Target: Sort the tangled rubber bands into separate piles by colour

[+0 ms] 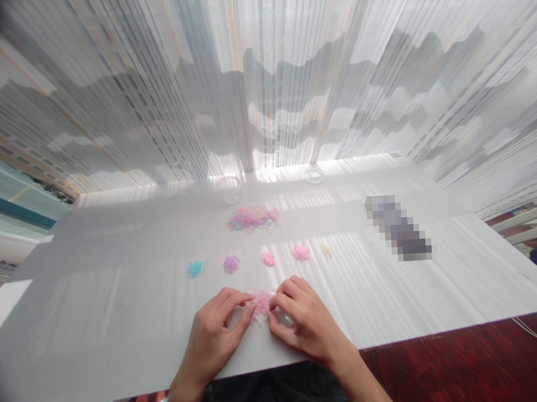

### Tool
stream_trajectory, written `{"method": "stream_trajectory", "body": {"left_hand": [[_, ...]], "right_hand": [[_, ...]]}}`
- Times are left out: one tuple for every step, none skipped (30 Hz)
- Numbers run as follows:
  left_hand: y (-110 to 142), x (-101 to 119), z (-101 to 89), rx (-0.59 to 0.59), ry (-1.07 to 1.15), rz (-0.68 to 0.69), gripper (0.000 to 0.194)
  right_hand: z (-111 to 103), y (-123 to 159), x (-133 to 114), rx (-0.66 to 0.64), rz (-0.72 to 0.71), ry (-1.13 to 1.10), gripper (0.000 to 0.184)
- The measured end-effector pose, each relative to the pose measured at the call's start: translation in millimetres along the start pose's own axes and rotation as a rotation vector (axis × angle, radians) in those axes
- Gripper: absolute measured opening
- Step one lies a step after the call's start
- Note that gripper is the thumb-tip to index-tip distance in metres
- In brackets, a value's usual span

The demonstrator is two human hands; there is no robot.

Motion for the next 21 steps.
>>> {"method": "stream_trajectory", "body": {"left_hand": [[0.3, 0.7, 0.0, -0.002, 0.002, 0.008, 0.009], [0.5, 1.2, 0.1, -0.004, 0.006, 0.015, 0.009], [0.7, 1.6, 0.3, -0.008, 0.013, 0.020, 0.010], [0.8, 1.7, 0.6, -0.012, 0.021, 0.024, 0.012], [0.9, 1.6, 0.9, -0.015, 0.029, 0.025, 0.013], [1.0, 1.6, 1.2, -0.019, 0.035, 0.026, 0.014], [1.1, 1.6, 1.4, -0.019, 0.040, 0.026, 0.015], [1.2, 1.6, 1.4, -0.017, 0.043, 0.028, 0.016], [1.3, 1.9, 1.1, -0.011, 0.044, 0.030, 0.017], [1.4, 2.2, 0.9, -0.006, 0.044, 0.034, 0.018], [1.4, 2.5, 0.8, -0.003, 0.044, 0.038, 0.019], [1.4, 2.9, 0.7, 0.000, 0.047, 0.044, 0.020], [1.2, 3.3, 0.6, 0.001, 0.050, 0.050, 0.020], [1.1, 3.8, 0.5, 0.002, 0.055, 0.059, 0.020], [1.0, 4.2, 0.3, 0.005, 0.061, 0.067, 0.019], [0.9, 4.7, -0.1, 0.009, 0.066, 0.076, 0.017], [1.0, 5.2, -0.7, 0.017, 0.070, 0.085, 0.016], [1.1, 5.4, -1.3, 0.025, 0.072, 0.090, 0.014], [1.3, 5.4, -1.7, 0.032, 0.073, 0.092, 0.013], [1.5, 5.2, -1.8, 0.036, 0.074, 0.092, 0.012], [1.7, 5.0, -1.8, 0.036, 0.075, 0.089, 0.011]], "right_hand": [[-1.4, 0.4, -0.3, 0.015, -0.003, -0.004, 0.009], [-3.0, 0.9, -0.4, 0.031, -0.004, -0.008, 0.009], [-4.5, 1.4, -0.6, 0.050, -0.005, -0.010, 0.009], [-6.0, 1.9, -0.8, 0.069, -0.008, -0.007, 0.009], [-7.0, 2.3, -1.3, 0.087, -0.011, 0.000, 0.009], [-7.7, 2.6, -1.8, 0.104, -0.016, 0.010, 0.009], [-8.1, 2.9, -2.7, 0.121, -0.025, 0.022, 0.009], [-8.4, 3.2, -3.8, 0.139, -0.035, 0.036, 0.010], [-8.9, 3.6, -5.0, 0.161, -0.046, 0.050, 0.010], [-9.4, 4.1, -6.4, 0.183, -0.056, 0.065, 0.012], [-9.7, 4.6, -7.8, 0.200, -0.066, 0.081, 0.013], [-9.7, 4.8, -9.2, 0.208, -0.074, 0.097, 0.015], [-9.2, 4.7, -10.4, 0.206, -0.080, 0.112, 0.016], [-8.6, 4.4, -11.7, 0.197, -0.087, 0.124, 0.017], [-8.0, 4.1, -12.9, 0.185, -0.096, 0.133, 0.017], [-7.7, 3.9, -14.1, 0.174, -0.105, 0.140, 0.018], [-7.9, 4.1, -15.0, 0.170, -0.113, 0.145, 0.018], [-8.3, 4.3, -15.6, 0.169, -0.119, 0.147, 0.018], [-8.6, 4.7, -15.8, 0.170, -0.122, 0.146, 0.018], [-8.7, 5.0, -15.6, 0.170, -0.121, 0.142, 0.018], [-8.6, 5.2, -15.1, 0.171, -0.119, 0.137, 0.018]]}}
Point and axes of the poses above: each hand's wrist, its own y-axis away from the middle knuckle, its own z-axis out of the palm, x = y × z, the point moved 8 cm from there along -y, towards the middle knuckle, and after that the axes turned 13 degrees about -x, right-handed, at the moved point
